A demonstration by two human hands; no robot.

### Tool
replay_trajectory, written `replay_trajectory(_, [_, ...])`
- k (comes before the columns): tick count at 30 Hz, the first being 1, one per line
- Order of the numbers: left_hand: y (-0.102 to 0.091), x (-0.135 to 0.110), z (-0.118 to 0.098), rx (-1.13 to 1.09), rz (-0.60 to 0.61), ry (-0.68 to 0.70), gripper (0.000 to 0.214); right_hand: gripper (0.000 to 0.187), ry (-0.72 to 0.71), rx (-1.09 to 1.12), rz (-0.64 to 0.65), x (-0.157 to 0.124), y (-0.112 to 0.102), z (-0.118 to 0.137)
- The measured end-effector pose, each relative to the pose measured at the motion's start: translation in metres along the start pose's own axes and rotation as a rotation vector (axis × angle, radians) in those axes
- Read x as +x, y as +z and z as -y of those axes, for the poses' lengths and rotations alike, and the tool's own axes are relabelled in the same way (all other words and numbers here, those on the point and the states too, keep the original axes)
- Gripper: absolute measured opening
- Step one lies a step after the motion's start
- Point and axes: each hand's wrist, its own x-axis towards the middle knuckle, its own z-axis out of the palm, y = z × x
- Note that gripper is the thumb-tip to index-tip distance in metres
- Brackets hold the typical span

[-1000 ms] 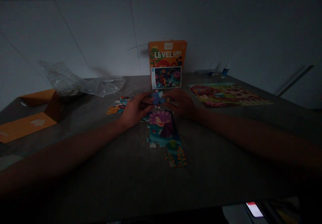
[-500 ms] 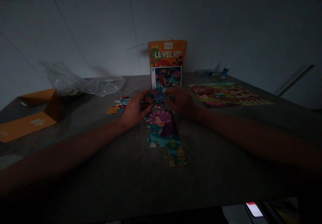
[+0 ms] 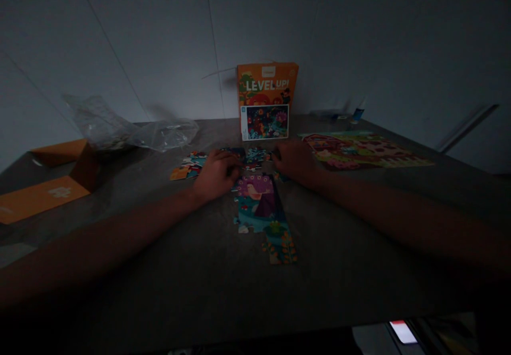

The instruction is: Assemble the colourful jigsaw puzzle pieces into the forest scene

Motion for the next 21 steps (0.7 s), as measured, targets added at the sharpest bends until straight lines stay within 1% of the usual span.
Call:
replay_trajectory(2, [0.002, 0.000, 0.001, 0.026, 0.052, 0.031, 0.030, 0.027, -0.129, 0.069, -0.002, 0.001, 0.003, 0.001])
replay_trajectory(4, [0.004, 0.000, 0.002, 0.040, 0.081, 0.049, 0.031, 0.037, -0.212, 0.152, 0.035, 0.002, 0.007, 0.001])
replay_trajectory(6, [0.005, 0.000, 0.003, 0.041, 0.091, 0.056, 0.031, 0.043, -0.243, 0.223, 0.090, 0.002, 0.010, 0.000])
replay_trajectory(10, [0.004, 0.001, 0.003, 0.004, 0.118, 0.094, 0.030, 0.041, -0.311, 0.276, 0.127, 0.001, 0.012, -0.003])
replay_trajectory(14, [0.003, 0.001, 0.001, -0.014, 0.108, 0.112, 0.030, 0.043, -0.324, 0.325, 0.118, 0.002, 0.014, -0.005])
replay_trajectory(21, [0.004, 0.001, 0.003, -0.035, 0.112, 0.130, 0.031, 0.053, -0.281, 0.408, 0.100, 0.003, 0.018, -0.008])
